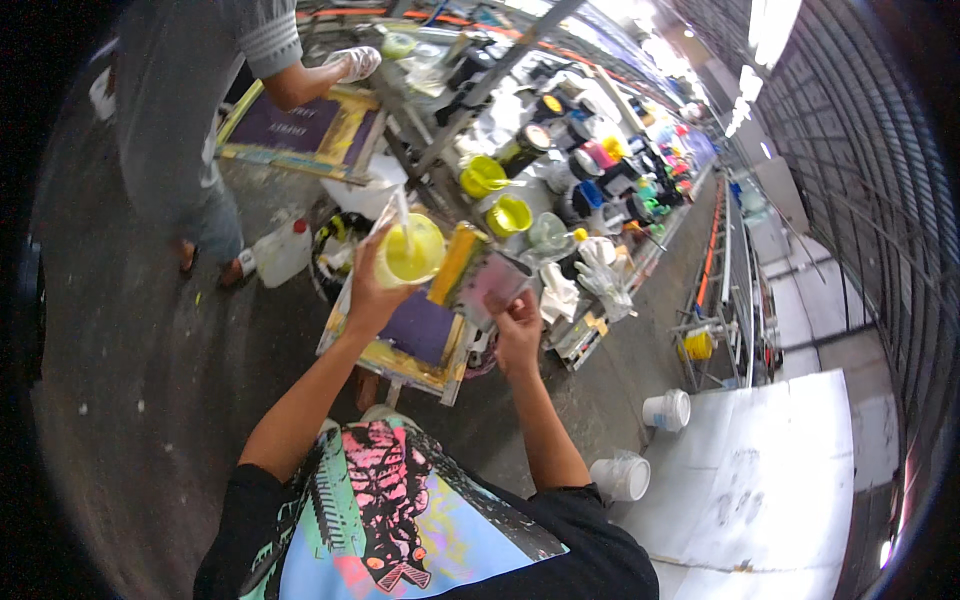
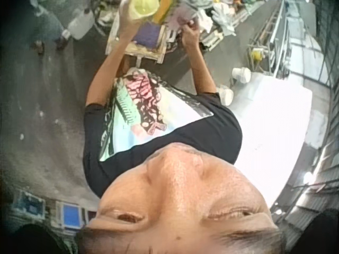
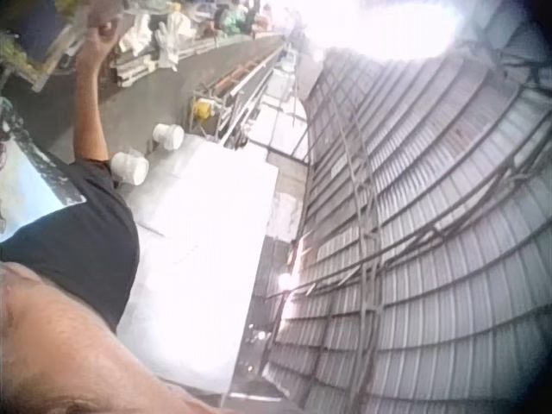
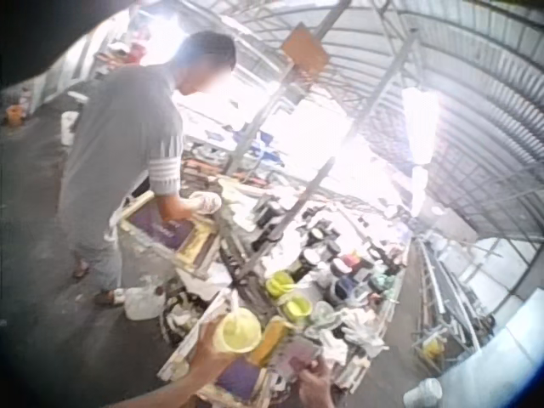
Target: The person pours yellow ink onto a screen printing frame and uses a squeegee to spread the ink across the mesh. They repeatedly wipe the squeegee with a cloth and continue applying ink to the screen. Another person works on a similar screen nearby.
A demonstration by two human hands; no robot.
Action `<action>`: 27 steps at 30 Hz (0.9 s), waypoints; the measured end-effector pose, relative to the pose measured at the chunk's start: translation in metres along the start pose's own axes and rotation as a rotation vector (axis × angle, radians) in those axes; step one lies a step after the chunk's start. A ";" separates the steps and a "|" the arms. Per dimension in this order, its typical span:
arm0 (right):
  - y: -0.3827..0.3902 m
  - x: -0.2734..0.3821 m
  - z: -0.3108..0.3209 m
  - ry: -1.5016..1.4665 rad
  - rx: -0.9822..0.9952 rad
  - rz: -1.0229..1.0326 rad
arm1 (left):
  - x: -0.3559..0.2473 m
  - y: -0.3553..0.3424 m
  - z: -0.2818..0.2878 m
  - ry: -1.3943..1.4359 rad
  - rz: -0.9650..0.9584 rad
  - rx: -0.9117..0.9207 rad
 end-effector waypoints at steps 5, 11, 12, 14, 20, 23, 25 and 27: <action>0.002 -0.013 -0.002 0.094 0.067 -0.053 | -0.040 -0.034 0.007 -0.106 -0.158 -0.024; 0.002 -0.022 0.004 0.156 0.044 -0.116 | -0.035 -0.055 0.006 0.029 -0.096 -0.032; -0.001 -0.026 0.006 0.116 0.021 -0.150 | -0.023 -0.055 0.005 0.102 -0.049 -0.010; -0.010 -0.031 0.018 0.055 -0.039 -0.195 | 0.002 -0.045 -0.006 0.392 0.098 0.058; -0.043 -0.046 0.029 -0.235 -0.164 -0.271 | 0.031 0.031 -0.003 0.556 0.514 0.361; -0.051 -0.057 0.025 -0.322 -0.203 -0.343 | 0.027 0.053 -0.012 0.589 0.522 0.433; -0.056 -0.070 0.022 -0.364 -0.167 -0.393 | 0.020 0.056 -0.020 0.576 0.473 0.428; -0.052 -0.078 0.024 -0.337 -0.116 -0.424 | 0.015 0.049 -0.022 0.586 0.451 0.366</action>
Point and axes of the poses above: each hand's wrist, its own y-axis away from the middle knuckle, its own z-axis out of the back of the hand, x = y × z, the point moved 8 cm from there along -y, towards the middle knuckle, and after that the axes turned 6 degrees about -y, right-handed, at the moved point
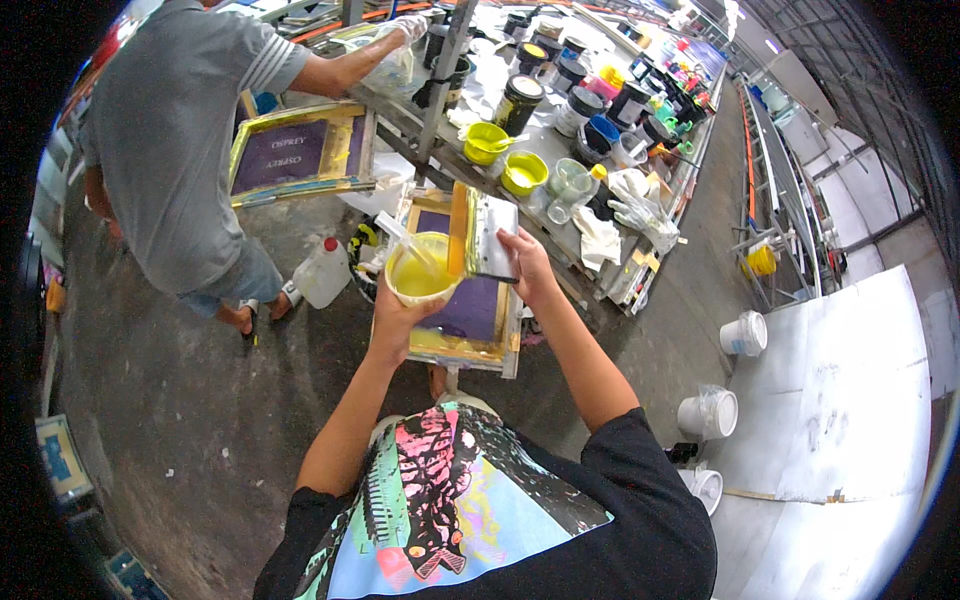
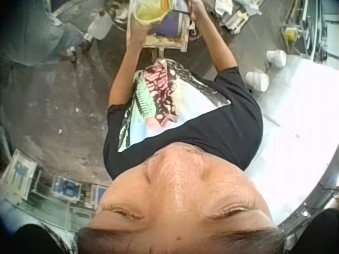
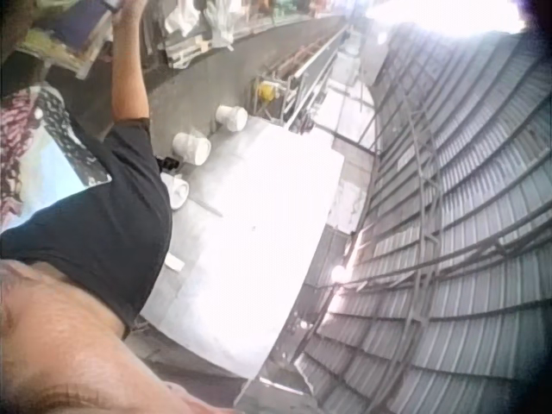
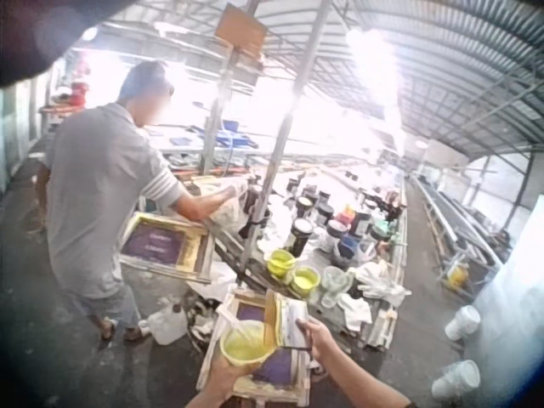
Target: The person pours yellow ink onto a screen printing frame and uses a squeegee to spread the ink across the mesh. They repeatedly wipe the squeegee with a cloth and continue applying ink to the screen. Another person works on a similar screen nearby.
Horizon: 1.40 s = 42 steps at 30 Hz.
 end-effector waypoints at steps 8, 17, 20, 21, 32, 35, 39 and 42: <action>0.033 -0.014 -0.028 0.147 0.124 -0.128 | -0.022 -0.045 0.028 -0.177 -0.186 -0.264; 0.048 -0.015 -0.015 0.256 0.138 -0.228 | -0.030 -0.072 0.035 -0.209 -0.273 -0.306; 0.042 -0.029 -0.007 0.283 0.117 -0.197 | -0.040 -0.071 0.049 -0.268 -0.327 -0.349; 0.038 -0.025 -0.011 0.315 0.157 -0.129 | -0.042 -0.071 0.063 -0.299 -0.322 -0.396; -0.002 -0.165 -0.034 1.599 0.766 0.553 | -0.039 0.022 0.132 -0.215 -0.141 -0.486; -0.016 -0.190 -0.027 1.666 0.747 0.622 | -0.036 0.043 0.139 -0.214 -0.085 -0.515; -0.022 -0.206 -0.026 1.655 0.746 0.691 | -0.036 0.061 0.147 -0.217 -0.076 -0.527; -0.021 -0.213 -0.029 1.653 0.769 0.717 | -0.036 0.067 0.150 -0.191 -0.091 -0.531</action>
Point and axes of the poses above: each hand's wrist, its own y-axis away from the middle knuckle, its own z-axis out of the back of the hand, x = y × z, the point moved 8 cm from there along -y, towards the middle knuckle, and after that the axes turned 6 degrees about -y, right-handed, at the moved point
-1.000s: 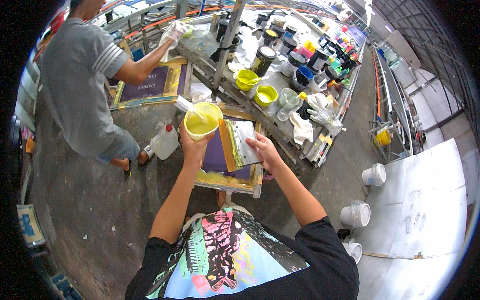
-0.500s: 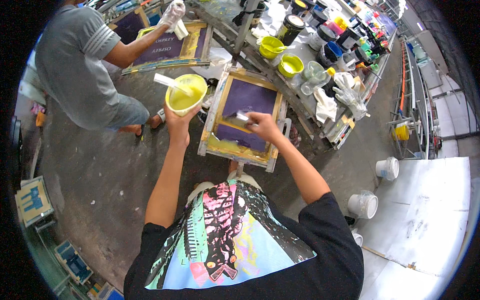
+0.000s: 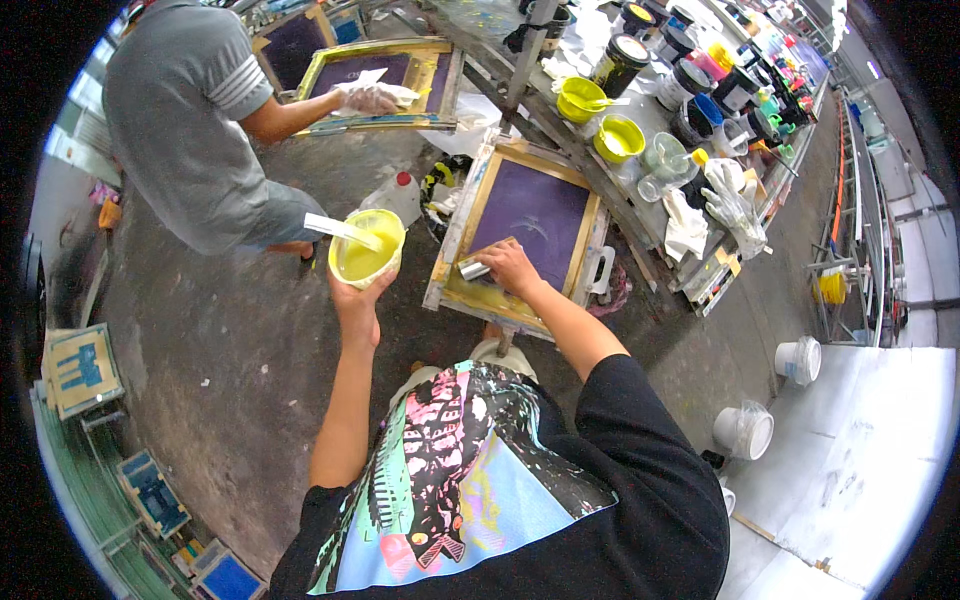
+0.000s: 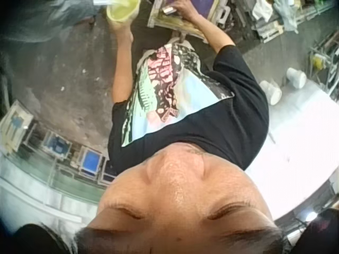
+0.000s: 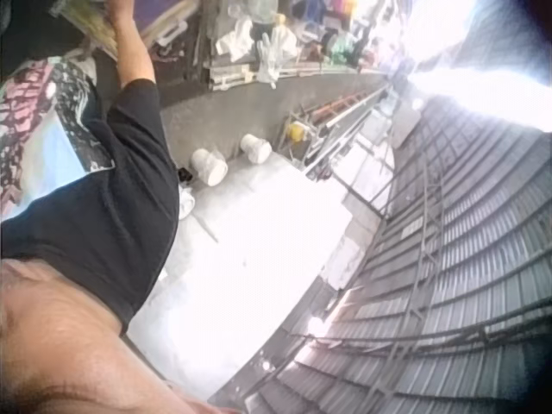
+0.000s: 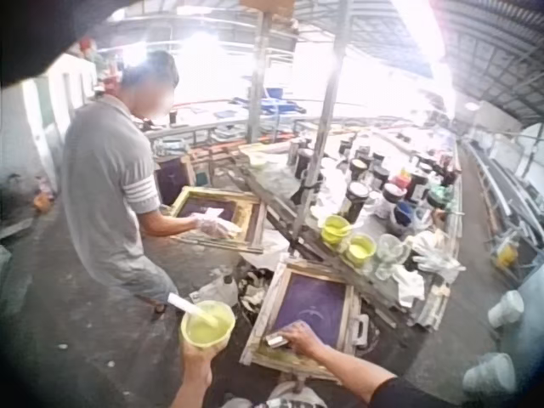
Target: The person pours yellow ink onto a screen printing frame and uses a squeegee to spread the ink across the mesh. They repeatedly wipe the squeegee with a cloth and continue applying ink to the screen. Another person works on a similar screen nearby.
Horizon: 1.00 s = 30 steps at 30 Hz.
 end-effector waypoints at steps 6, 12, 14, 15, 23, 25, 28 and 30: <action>-0.004 0.011 -0.006 -0.025 0.108 0.148 | -0.001 0.004 0.002 0.056 -0.017 -0.017; -0.020 0.020 -0.019 -0.022 0.242 0.269 | -0.002 0.004 -0.006 0.021 -0.003 -0.005; -0.025 0.018 -0.026 -0.014 0.324 0.288 | 0.008 0.002 -0.002 -0.018 -0.002 -0.023; -0.027 0.016 -0.028 -0.002 0.359 0.298 | 0.012 0.003 0.000 -0.019 0.008 -0.020; 0.042 -0.027 -0.001 0.073 0.500 0.209 | 0.014 -0.004 -0.016 -0.037 0.033 0.051; 0.071 -0.041 0.004 0.085 0.495 0.109 | 0.017 -0.004 -0.019 -0.042 0.039 0.072; 0.092 -0.035 0.022 0.090 0.344 -0.089 | 0.028 -0.002 -0.023 -0.059 0.051 0.094; 0.098 -0.033 0.020 -0.010 0.184 -0.263 | 0.043 0.004 -0.026 -0.028 0.081 0.121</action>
Point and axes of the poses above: each hand's wrist, its own y-axis away from the middle knuckle, its own z-axis out of the back of the hand, x = y × z, the point moved 8 cm from there along -y, towards the middle knuckle, and after that the axes turned 6 degrees about -y, right-handed, at the moved point
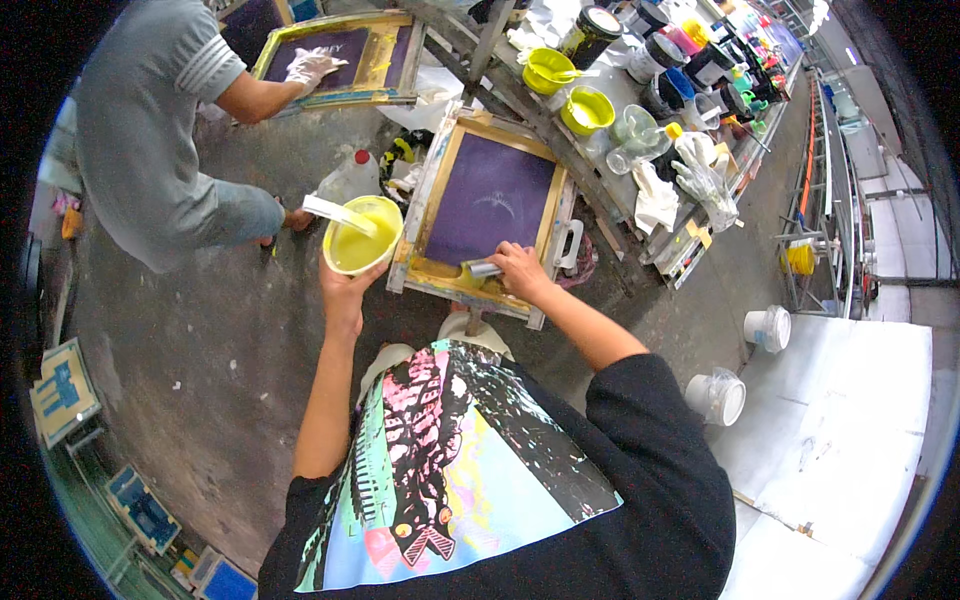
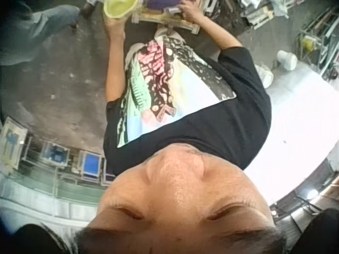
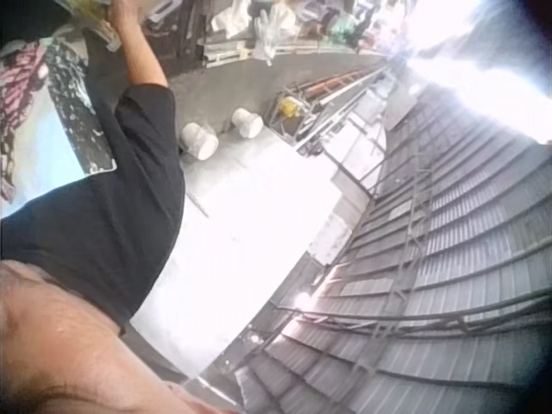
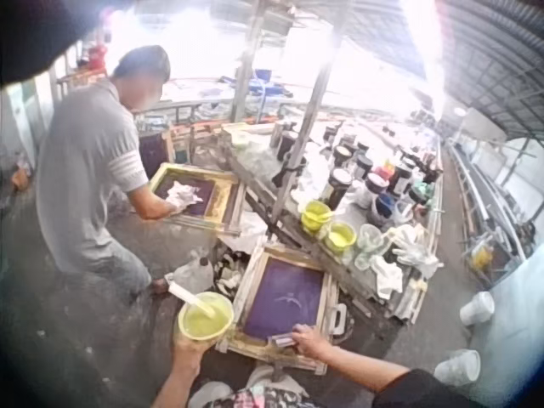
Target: The person pours yellow ink onto a screen printing frame and uses a squeegee to spread the ink across the mesh. They repeatedly wipe the squeegee with a cloth and continue applying ink to the screen. Another person works on a similar screen nearby.
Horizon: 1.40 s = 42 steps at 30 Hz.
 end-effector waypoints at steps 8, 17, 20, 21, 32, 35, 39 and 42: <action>-0.035 0.003 -0.003 -0.352 -0.196 -0.201 | 0.049 0.017 0.008 -0.161 0.111 0.028; -0.110 -0.053 -0.060 -0.458 0.367 -0.272 | 0.083 0.026 0.022 -0.216 0.227 0.005; -0.123 -0.072 -0.083 -0.540 0.540 -0.280 | 0.102 0.027 0.033 -0.322 0.184 0.003; -0.123 -0.079 -0.089 -0.588 0.573 -0.292 | 0.109 0.028 0.037 -0.343 0.189 -0.031; -0.086 -0.060 0.013 -1.246 0.630 -0.521 | 0.124 0.007 0.005 -0.769 0.017 0.141; -0.074 -0.045 0.086 -1.175 0.316 -0.381 | 0.129 -0.011 -0.040 -0.703 0.014 0.294; -0.028 0.027 0.190 -1.153 -0.196 -0.255 | 0.146 -0.025 -0.089 -0.471 0.042 0.367; 0.016 0.064 0.236 -0.947 -0.489 -0.203 | 0.128 -0.033 -0.118 -0.299 0.092 0.407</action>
Point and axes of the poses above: each hand's wrist, its own y-axis away from the middle knuckle, its own z-axis out of the back of the hand, x = y × z, the point moved 8 cm from there along -y, towards the middle knuckle, and after that the axes turned 6 degrees about -y, right-handed, at the moved point
